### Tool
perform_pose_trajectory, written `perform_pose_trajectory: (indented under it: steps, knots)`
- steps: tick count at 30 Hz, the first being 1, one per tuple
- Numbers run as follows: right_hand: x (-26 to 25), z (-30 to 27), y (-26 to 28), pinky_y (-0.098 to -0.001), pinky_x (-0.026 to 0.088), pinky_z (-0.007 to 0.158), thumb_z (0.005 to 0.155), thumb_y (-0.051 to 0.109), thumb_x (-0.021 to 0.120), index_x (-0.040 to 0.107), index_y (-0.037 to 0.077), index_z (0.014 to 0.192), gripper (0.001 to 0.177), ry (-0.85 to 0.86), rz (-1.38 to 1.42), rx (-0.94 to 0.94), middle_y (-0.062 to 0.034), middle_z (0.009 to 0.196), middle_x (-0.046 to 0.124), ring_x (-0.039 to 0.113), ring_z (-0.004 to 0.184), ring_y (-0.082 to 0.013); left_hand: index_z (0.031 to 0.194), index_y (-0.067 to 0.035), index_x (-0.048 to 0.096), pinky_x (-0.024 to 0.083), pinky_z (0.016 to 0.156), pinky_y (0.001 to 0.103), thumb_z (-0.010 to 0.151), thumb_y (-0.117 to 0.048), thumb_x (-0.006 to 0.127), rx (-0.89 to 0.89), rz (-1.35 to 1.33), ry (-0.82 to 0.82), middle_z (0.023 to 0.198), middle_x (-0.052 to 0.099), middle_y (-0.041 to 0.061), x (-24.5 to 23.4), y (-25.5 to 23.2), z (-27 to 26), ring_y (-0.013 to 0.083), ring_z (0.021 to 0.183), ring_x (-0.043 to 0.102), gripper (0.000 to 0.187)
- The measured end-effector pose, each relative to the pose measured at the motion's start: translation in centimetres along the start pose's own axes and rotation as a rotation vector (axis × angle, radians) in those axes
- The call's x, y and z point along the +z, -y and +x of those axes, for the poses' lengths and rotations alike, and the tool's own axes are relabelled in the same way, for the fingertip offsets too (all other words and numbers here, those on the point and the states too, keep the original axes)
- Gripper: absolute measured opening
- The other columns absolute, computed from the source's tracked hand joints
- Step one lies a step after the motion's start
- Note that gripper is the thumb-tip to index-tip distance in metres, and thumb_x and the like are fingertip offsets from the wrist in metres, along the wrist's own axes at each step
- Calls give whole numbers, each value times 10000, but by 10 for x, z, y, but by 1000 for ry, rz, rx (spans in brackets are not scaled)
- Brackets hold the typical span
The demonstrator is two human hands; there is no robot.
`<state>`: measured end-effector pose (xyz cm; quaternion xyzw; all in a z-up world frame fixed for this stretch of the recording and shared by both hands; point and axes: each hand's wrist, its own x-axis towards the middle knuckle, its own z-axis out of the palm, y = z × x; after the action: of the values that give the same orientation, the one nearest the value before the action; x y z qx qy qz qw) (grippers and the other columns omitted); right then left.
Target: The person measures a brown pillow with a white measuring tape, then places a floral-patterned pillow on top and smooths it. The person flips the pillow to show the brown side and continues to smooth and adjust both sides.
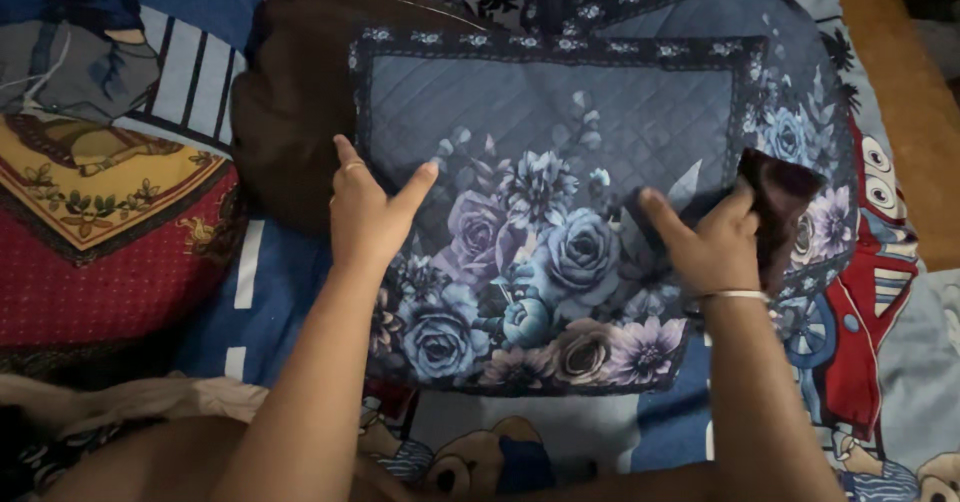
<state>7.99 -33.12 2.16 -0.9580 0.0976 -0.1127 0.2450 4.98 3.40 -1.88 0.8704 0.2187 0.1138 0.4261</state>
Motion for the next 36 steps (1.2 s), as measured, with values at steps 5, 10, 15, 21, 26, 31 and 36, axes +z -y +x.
perform_pose_trajectory:
  steps: [5,10,15,21,26,31,36]
  knots:
    - [-27,5,3,-447,511,1028,679,309,877,427,-118,1396,948,147,211,-232,-269,1290,655,664,1204,-409,1522,152,218,502,974,484,780,-681,747,-131,165,120,1283,562,373,-20,-28,-13,489,1139,609,1234]
    - [-66,-15,45,-517,433,1123,980,27,733,581,83,1440,487,-291,-56,-594,-176,1362,657,560,1348,-379,1222,189,637,519,948,552,759,-649,776,-481,293,885,1059,737,311,-68,-68,-31,442,1125,717,968]
    - [-44,-7,75,-770,72,1148,998,252,752,352,66,1693,823,-162,-350,-656,-300,1718,260,122,1550,-501,1149,-34,743,575,952,450,928,-617,582,105,369,644,1130,766,147,-55,-96,-53,295,1052,737,644]
    - [36,-69,77,-762,40,1162,975,526,585,428,248,1591,695,95,-408,-737,-107,1694,312,215,1576,-310,1555,-126,381,202,1142,636,906,-533,639,671,366,81,1627,278,174,12,-51,-68,406,1473,274,808]
    - [47,-83,78,-657,44,1230,944,572,574,449,323,1542,659,146,-404,-781,-20,1677,320,232,1568,-261,1610,-133,325,181,1230,625,953,-552,554,591,295,88,1693,252,125,44,-2,-68,385,1554,251,812]
    - [32,-45,53,-645,-18,1183,917,713,471,343,257,1592,824,61,-386,-523,-44,1682,198,118,1543,-288,1639,-157,294,152,1181,657,977,-588,464,136,271,92,1652,214,228,27,36,-42,438,1495,195,807]
    - [11,-30,19,-629,-31,1215,952,647,512,357,209,1621,814,40,-320,-436,-123,1728,160,80,1586,-348,1535,56,336,278,1181,541,1011,-592,547,284,208,6,1537,387,353,32,27,-32,468,1444,369,860]
